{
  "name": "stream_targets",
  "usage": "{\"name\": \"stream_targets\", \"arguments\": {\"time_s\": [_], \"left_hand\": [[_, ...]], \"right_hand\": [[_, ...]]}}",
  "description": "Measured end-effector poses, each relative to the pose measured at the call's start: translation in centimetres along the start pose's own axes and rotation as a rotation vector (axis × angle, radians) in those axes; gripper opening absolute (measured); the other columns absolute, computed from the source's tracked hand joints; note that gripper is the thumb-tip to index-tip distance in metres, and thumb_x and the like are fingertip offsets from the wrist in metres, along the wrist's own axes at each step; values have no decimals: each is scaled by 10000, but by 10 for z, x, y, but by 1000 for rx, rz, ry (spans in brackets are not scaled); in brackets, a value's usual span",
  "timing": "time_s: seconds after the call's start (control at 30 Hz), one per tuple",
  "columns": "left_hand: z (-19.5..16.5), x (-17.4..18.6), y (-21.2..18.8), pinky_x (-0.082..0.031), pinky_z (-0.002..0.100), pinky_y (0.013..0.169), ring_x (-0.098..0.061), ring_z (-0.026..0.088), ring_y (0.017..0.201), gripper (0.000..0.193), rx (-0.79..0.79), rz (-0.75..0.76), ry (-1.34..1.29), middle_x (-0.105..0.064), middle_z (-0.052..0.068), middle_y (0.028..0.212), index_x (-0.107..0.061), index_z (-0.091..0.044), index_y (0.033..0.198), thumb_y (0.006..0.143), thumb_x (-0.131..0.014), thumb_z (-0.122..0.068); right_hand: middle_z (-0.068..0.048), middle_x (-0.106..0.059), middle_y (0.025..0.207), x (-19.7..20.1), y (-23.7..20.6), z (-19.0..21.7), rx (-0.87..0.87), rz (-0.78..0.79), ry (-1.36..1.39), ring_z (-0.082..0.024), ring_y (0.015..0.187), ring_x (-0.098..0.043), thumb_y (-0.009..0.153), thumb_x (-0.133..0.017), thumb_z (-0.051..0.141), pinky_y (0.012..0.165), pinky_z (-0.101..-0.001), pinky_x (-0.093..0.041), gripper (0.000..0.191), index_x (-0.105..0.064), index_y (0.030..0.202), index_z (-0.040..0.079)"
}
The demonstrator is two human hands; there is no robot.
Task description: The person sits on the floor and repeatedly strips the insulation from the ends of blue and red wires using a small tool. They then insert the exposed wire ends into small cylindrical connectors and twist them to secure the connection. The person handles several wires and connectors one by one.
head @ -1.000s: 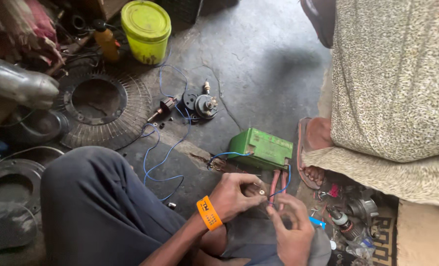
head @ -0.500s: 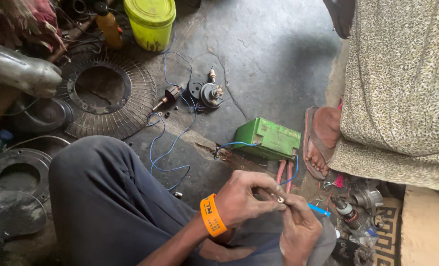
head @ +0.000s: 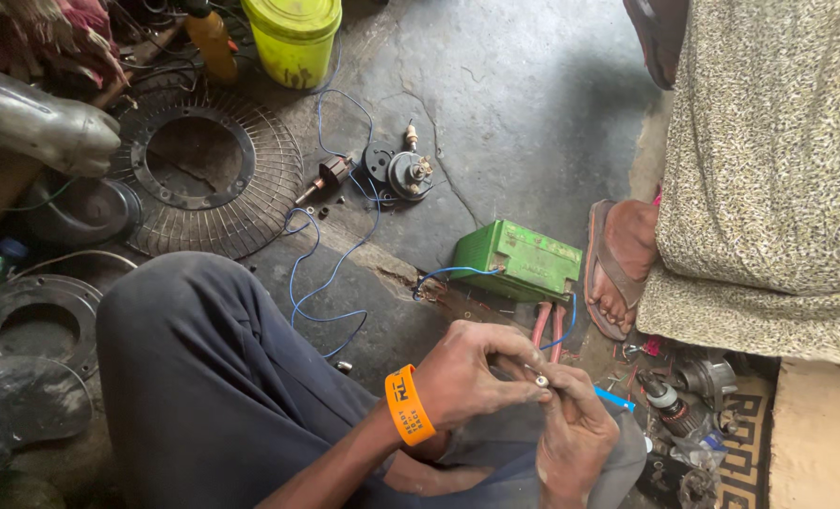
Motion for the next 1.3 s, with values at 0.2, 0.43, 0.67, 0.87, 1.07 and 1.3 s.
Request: {"name": "stream_targets", "arguments": {"time_s": [0.2,0.43,0.67,0.87,1.07,1.3], "left_hand": [[0,0,-1,-595,274,751,-747,139,822,242,-10,19,-3,-758,77,894,-763,-16,977,778,-847,-124],[5,3,0,-579,267,713,-724,121,790,213,-20,2,27,-724,57,890,-764,-27,962,768,-820,-96],[16,4,6,-577,245,680,-689,67,732,257,151,-100,-4,-743,38,826,-721,-35,977,765,-838,-121],[31,3,12,-549,269,614,-662,77,651,195,268,-188,84,-737,61,742,-713,-15,925,826,-814,-150],[54,0,14,-575,265,624,-712,83,670,164,138,-316,96,-782,37,770,-779,-11,891,800,-829,-138],[101,11,17,-517,261,578,-623,69,610,154,353,-220,170,-736,28,658,-789,-15,804,762,-850,-150]], "right_hand": [[-204,-670,1176,-1,-2,-2,-15,0,37,-236,1094,-676,898,-679,-153,997,-321,-553,251,-667,1143,-99],[-177,-667,1195,-7,-2,6,-78,-22,22,-227,1102,-684,855,-665,-167,982,-317,-552,297,-649,1142,-91],[-129,-730,1025,0,1,-8,-156,-66,-157,-170,914,-718,862,-693,-135,712,-275,-600,248,-690,1099,-65],[-92,-779,870,14,6,-41,-317,-139,-261,-99,674,-676,789,-776,-111,465,-230,-446,246,-736,1020,-35],[-94,-802,879,25,8,-75,-490,-57,-306,-107,653,-647,793,-801,-59,491,-232,-444,310,-744,1095,-22],[-118,-794,940,32,15,-146,-464,145,-116,-138,830,-759,789,-828,-18,718,-279,-601,378,-709,1148,-30]]}}
Point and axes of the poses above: each hand's wrist, its own y-axis towards the middle knuckle, its own x-axis out of the back of the hand, z = x × y, the point moved 5 cm from there along y, towards the middle knuckle
